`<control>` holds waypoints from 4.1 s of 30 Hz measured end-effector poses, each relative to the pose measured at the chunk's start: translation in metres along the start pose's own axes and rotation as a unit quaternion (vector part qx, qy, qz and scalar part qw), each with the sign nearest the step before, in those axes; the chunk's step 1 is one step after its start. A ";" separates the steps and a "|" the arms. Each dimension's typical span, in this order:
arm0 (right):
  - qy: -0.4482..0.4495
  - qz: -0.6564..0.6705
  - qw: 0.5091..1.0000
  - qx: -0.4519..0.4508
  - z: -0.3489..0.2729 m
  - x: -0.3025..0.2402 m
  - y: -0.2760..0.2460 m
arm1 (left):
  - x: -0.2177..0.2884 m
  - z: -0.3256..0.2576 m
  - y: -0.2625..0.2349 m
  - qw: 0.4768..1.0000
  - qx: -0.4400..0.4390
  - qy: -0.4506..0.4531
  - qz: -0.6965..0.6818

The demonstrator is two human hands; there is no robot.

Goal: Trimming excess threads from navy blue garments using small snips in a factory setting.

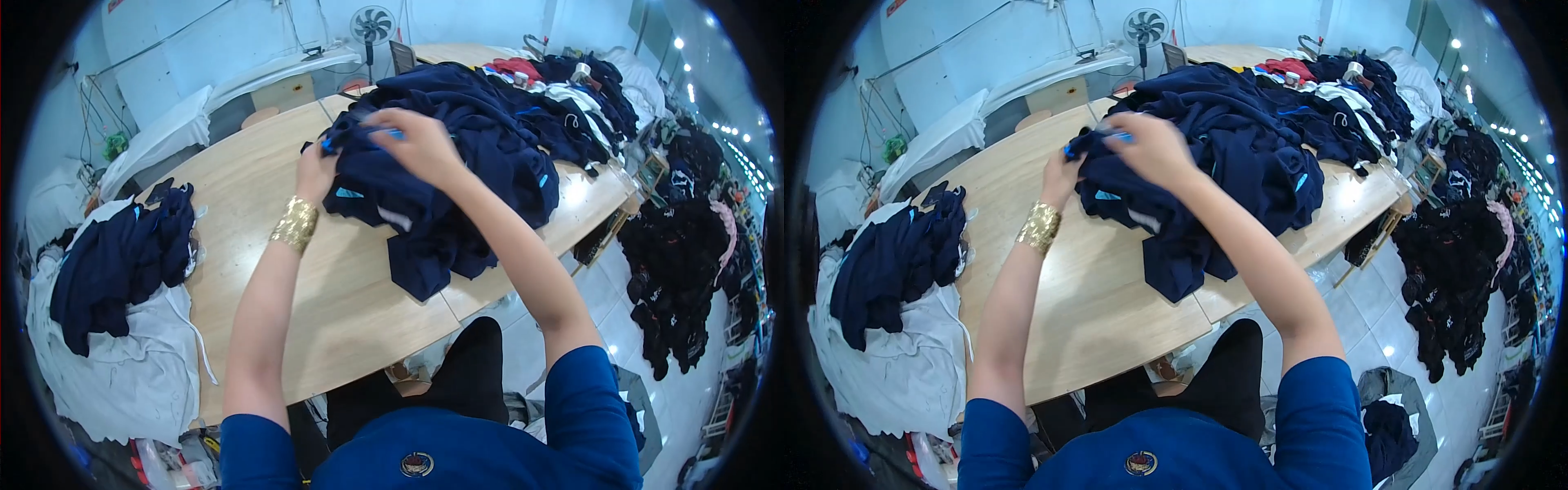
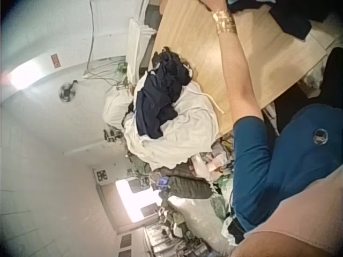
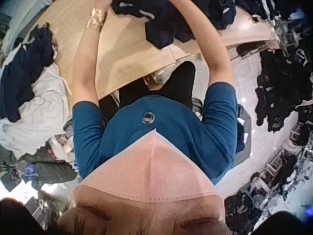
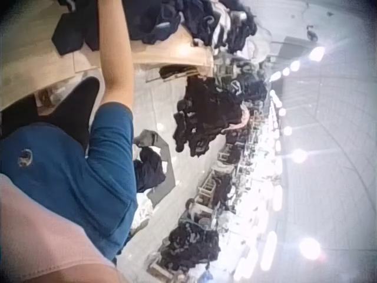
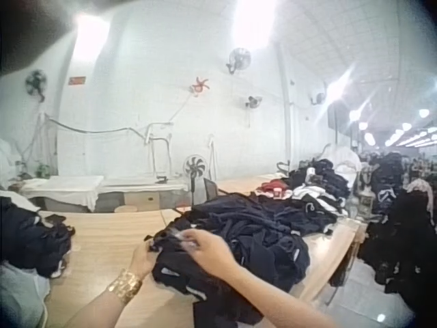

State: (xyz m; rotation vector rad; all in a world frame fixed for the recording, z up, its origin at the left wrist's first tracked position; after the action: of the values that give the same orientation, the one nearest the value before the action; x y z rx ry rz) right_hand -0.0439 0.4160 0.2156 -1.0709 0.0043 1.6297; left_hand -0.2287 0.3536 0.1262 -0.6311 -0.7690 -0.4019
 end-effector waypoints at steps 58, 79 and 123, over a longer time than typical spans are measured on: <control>0.139 -0.089 0.973 -0.165 -0.198 0.067 0.138 | 0.010 -0.308 -0.071 0.991 0.008 -0.058 0.116; 0.017 0.013 0.990 -0.138 -0.209 -0.001 0.156 | -0.047 -0.331 0.018 0.576 0.308 -0.383 -0.653; -0.065 0.026 0.983 -0.170 -0.209 -0.081 0.090 | 0.067 -0.321 -0.074 0.880 0.219 -0.263 -0.330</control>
State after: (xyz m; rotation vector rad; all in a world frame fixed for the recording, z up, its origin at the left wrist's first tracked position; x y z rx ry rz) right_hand 0.0137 0.2124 0.0982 -1.2258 -0.3474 1.7854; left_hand -0.0604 0.0802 0.0275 -0.0123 -1.5578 -0.6628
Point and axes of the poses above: each hand's wrist, its own z-axis towards the middle knuckle, its own y-axis out of the palm, x = y × z, the point moved 9 cm from there along z, towards the middle knuckle, and after that the axes turned 11 degrees about y, right-handed, at the moved point
